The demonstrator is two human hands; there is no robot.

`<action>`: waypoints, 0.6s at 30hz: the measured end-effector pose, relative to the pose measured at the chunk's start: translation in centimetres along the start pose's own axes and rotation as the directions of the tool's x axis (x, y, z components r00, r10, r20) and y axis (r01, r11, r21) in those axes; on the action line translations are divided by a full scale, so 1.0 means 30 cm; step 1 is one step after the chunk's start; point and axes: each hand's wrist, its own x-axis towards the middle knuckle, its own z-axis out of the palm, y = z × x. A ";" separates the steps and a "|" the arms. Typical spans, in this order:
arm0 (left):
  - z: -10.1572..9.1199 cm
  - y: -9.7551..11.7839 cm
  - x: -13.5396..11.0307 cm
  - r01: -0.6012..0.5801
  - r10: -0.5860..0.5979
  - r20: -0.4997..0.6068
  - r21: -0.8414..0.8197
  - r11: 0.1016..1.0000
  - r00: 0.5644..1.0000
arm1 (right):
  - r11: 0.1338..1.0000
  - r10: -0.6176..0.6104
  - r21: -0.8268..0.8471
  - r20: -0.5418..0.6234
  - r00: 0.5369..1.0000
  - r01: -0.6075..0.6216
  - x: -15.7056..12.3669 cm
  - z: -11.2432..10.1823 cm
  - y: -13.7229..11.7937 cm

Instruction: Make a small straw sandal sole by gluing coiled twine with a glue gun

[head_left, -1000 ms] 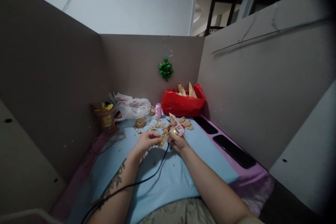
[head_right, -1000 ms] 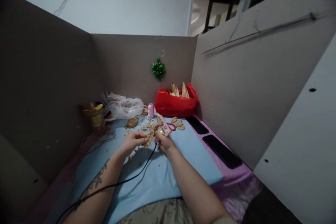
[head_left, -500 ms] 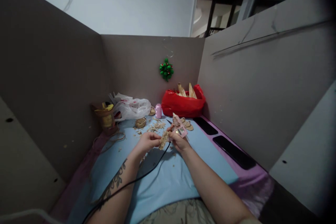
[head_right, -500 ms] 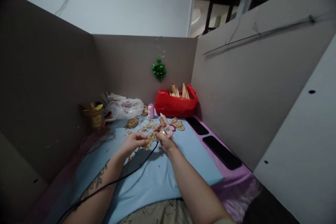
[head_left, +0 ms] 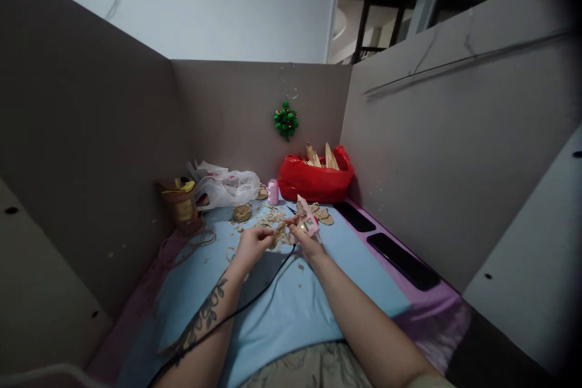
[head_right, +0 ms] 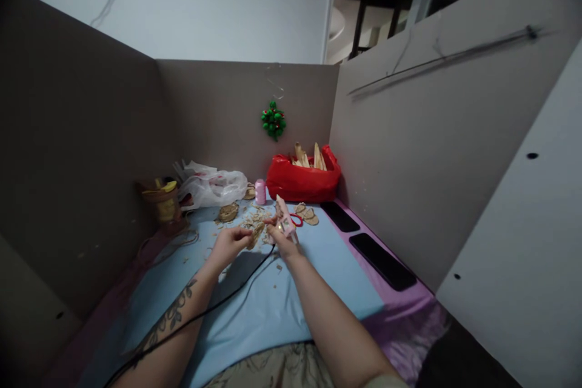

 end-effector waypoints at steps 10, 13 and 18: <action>0.001 -0.020 -0.001 -0.177 0.180 0.009 0.243 0.954 0.984 | 0.999 0.018 -0.037 0.033 0.999 -0.016 -0.010 0.001 0.019; -0.006 -0.015 0.002 -0.171 0.183 -0.043 0.209 0.963 0.982 | 1.000 0.016 -0.026 0.000 1.000 -0.016 -0.011 0.003 0.015; -0.031 -0.007 0.012 -0.097 0.116 -0.261 0.086 0.992 0.958 | 0.998 0.030 0.052 -0.075 0.997 -0.026 0.000 0.002 0.010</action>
